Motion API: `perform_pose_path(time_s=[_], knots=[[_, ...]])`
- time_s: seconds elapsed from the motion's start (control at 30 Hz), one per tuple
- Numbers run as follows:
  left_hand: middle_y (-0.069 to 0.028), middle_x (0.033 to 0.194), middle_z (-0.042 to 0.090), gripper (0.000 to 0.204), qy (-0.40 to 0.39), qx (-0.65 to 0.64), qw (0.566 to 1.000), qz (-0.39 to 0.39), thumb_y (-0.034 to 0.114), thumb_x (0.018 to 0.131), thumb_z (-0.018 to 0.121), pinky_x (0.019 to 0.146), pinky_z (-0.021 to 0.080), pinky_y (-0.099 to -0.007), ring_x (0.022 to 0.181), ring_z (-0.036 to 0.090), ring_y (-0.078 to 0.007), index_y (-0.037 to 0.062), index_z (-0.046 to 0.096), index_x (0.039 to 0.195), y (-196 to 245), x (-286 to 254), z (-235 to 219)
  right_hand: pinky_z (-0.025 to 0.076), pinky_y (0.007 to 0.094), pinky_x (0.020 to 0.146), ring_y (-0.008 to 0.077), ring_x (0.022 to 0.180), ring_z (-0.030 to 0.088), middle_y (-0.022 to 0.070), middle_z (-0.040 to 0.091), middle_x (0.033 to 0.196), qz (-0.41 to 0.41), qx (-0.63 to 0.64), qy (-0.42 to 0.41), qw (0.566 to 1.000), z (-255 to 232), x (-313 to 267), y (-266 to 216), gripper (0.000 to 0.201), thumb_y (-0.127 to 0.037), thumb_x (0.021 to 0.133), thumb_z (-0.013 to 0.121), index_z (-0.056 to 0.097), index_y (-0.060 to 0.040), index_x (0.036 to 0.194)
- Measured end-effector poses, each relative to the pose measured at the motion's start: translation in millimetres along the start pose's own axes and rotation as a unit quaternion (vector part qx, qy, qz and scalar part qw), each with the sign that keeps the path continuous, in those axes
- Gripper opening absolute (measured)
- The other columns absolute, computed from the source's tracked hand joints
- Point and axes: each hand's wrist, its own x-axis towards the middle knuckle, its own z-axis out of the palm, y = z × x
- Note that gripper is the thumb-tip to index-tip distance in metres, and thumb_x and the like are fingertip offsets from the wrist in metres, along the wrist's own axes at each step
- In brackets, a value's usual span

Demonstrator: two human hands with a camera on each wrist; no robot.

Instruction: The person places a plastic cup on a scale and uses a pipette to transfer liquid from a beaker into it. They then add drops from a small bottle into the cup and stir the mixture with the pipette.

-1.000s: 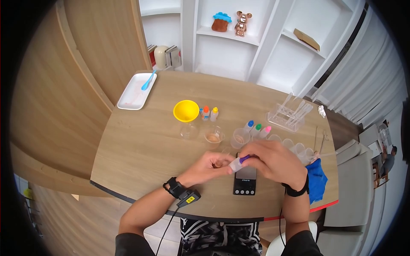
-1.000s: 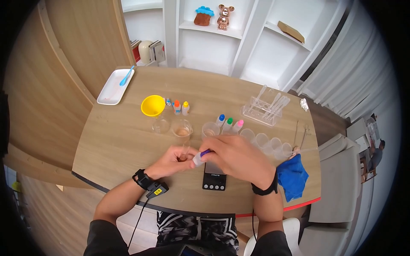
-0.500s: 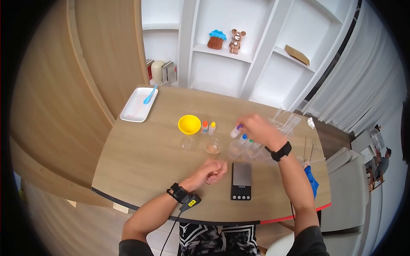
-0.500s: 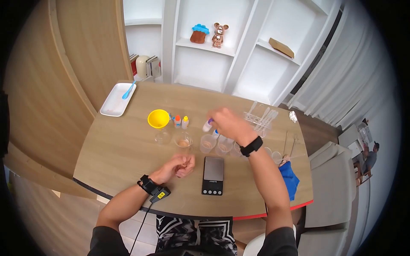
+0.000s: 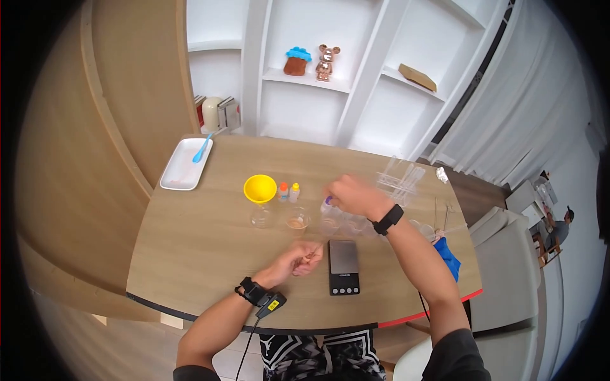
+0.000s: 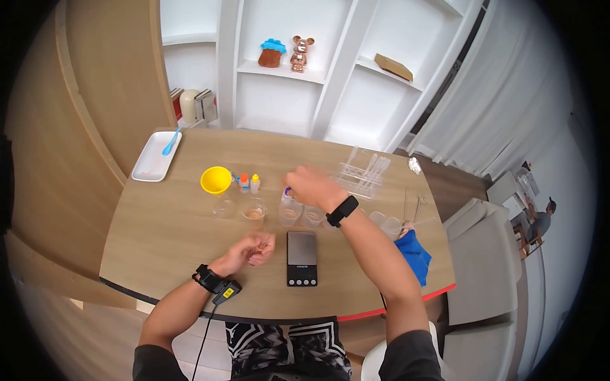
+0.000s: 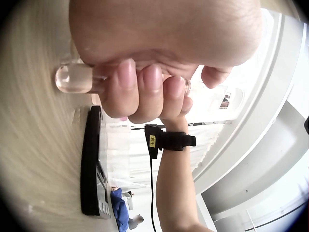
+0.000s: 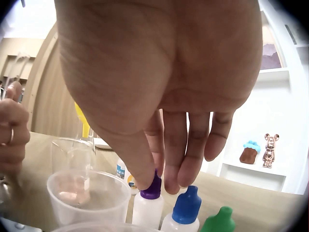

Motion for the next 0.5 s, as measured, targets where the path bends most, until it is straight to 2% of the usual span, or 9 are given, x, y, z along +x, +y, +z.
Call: perform_pose_path(time_s=[0.1,0.2,0.27,0.33,0.37,0.4,0.43,0.5], knots=[[0.0067,0.066,0.035,0.034,-0.004,0.007,1.000,-0.005,0.042,0.097,0.045,0.047,0.019,-0.0230,0.053,0.029,-0.0033,0.0122,0.043,0.081,2,0,0,0.052,0.0472,0.101,0.0391,0.114,0.065,0.0205,0.073,0.111,-0.019,0.077,0.055,0.995,-15,-14,5,0.030,-0.014,0.091,0.071,0.072,-0.0075,0.120],[0.0066,0.067,0.035,0.032,-0.004,0.003,1.000,-0.005,0.041,0.097,0.045,0.048,0.019,-0.0230,0.053,0.029,-0.0035,0.0121,0.044,0.082,2,0,1,0.049,0.0437,0.105,0.0363,0.118,0.063,0.0184,0.072,0.114,0.006,0.072,0.171,0.983,-50,-62,5,0.036,-0.015,0.090,0.074,0.069,-0.0060,0.125],[0.0058,0.067,0.034,0.033,-0.003,0.008,1.000,-0.016,0.042,0.096,0.044,0.050,0.019,-0.0246,0.055,0.027,-0.0050,0.0120,0.042,0.082,3,-2,1,0.052,0.0414,0.097,0.0332,0.108,0.068,0.0144,0.074,0.112,-0.018,0.057,0.263,0.963,-81,-97,12,0.022,-0.011,0.091,0.073,0.073,-0.0025,0.111],[0.0055,0.068,0.033,0.033,-0.003,0.012,1.000,-0.020,0.042,0.096,0.044,0.051,0.020,-0.0253,0.056,0.027,-0.0057,0.0120,0.042,0.082,6,-2,2,0.053,0.0373,0.091,0.0290,0.103,0.069,0.0133,0.074,0.109,0.100,0.044,0.290,0.951,-114,-148,11,0.019,-0.009,0.092,0.072,0.072,-0.0013,0.110],[0.0055,0.068,0.033,0.034,-0.004,0.012,1.000,-0.018,0.042,0.096,0.045,0.051,0.020,-0.0252,0.056,0.027,-0.0056,0.0120,0.042,0.082,7,-2,3,0.051,0.0323,0.085,0.0225,0.096,0.069,0.0112,0.073,0.104,0.119,0.037,0.346,0.930,-113,-175,34,0.018,-0.009,0.093,0.071,0.072,-0.0009,0.109],[0.0056,0.068,0.033,0.034,-0.006,0.013,1.000,-0.016,0.042,0.096,0.045,0.051,0.020,-0.0251,0.056,0.027,-0.0055,0.0120,0.042,0.082,6,-2,4,0.052,0.0314,0.081,0.0197,0.090,0.067,0.0119,0.072,0.100,0.183,0.046,0.380,0.905,-115,-200,45,0.016,-0.008,0.094,0.071,0.072,0.0001,0.108],[0.0056,0.068,0.033,0.034,-0.005,0.011,1.000,-0.015,0.043,0.097,0.046,0.051,0.020,-0.0251,0.056,0.027,-0.0055,0.0119,0.042,0.082,5,-1,3,0.049,0.0289,0.073,0.0142,0.082,0.063,0.0080,0.069,0.091,0.227,0.006,0.401,0.888,-117,-226,56,0.014,-0.008,0.096,0.070,0.071,0.0005,0.107],[0.0057,0.068,0.033,0.035,-0.007,0.008,1.000,-0.013,0.043,0.097,0.048,0.051,0.020,-0.0249,0.057,0.027,-0.0055,0.0116,0.042,0.083,2,-1,1,0.046,0.0278,0.065,0.0118,0.071,0.058,0.0060,0.066,0.081,0.319,-0.002,0.397,0.861,-101,-277,95,0.021,-0.020,0.101,0.069,0.071,0.0003,0.109]])
